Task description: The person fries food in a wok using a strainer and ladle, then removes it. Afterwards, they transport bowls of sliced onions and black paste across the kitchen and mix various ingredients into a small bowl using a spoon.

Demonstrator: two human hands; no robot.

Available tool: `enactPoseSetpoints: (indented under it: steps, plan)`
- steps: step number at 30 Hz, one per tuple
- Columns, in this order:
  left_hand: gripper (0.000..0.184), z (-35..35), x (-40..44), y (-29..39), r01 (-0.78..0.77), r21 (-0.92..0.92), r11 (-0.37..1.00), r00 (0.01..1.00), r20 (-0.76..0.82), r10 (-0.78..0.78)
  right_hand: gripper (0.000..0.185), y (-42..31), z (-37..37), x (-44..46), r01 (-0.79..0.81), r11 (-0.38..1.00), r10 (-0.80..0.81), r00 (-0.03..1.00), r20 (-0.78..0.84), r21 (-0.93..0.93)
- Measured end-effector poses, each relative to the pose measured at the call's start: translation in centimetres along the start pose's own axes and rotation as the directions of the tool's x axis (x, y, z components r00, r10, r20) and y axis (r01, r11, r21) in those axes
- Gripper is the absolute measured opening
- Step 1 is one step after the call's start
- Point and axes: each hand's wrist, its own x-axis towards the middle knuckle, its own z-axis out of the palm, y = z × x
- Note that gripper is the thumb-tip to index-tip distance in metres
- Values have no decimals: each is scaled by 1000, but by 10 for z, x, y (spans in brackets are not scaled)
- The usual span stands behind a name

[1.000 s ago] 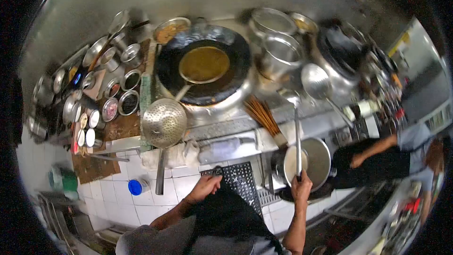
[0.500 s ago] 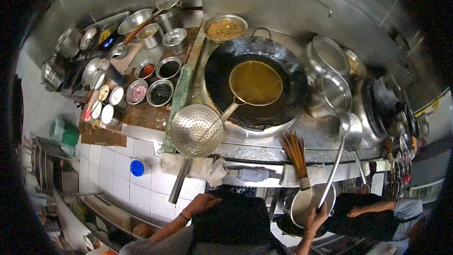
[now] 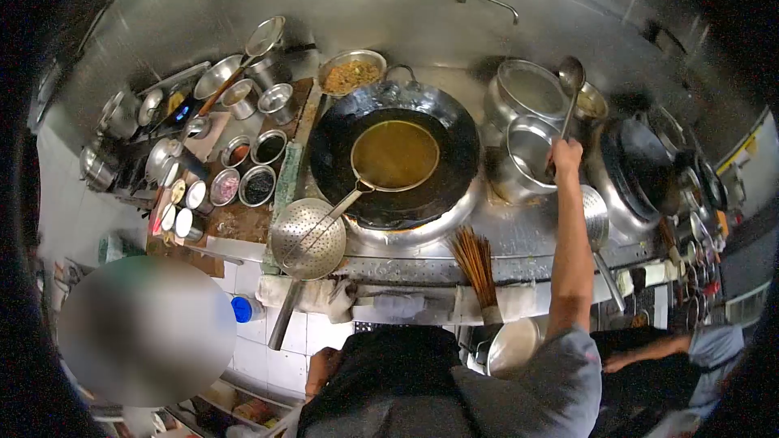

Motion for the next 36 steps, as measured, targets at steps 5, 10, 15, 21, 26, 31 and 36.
enactPoseSetpoints:
  steps: [5,10,15,21,26,31,36]
  plan:
    - [44,21,-49,-3,186,-38,982,979,-82,-188,9,12,19,98,-343,851,222,921,320,398]
    - [43,84,-76,-69,362,-78,929,919,-136,-370,7,25,60,218,-626,118,252,770,586,771]
    - [40,90,-88,-66,400,-153,904,891,-167,-422,4,13,99,246,-586,429,160,798,581,688]
    - [40,89,-85,-76,341,-173,924,902,-216,-373,20,0,102,227,-197,967,145,947,288,160]
    - [34,86,-69,-84,265,-208,941,932,-195,-306,34,60,88,240,356,691,-344,927,146,-629]
    - [31,77,-28,-109,72,158,985,996,-68,-62,31,0,49,136,211,751,-139,977,162,-626]
    - [25,48,2,-108,-300,241,923,942,-81,327,39,-12,46,58,159,767,-250,966,-61,-621]
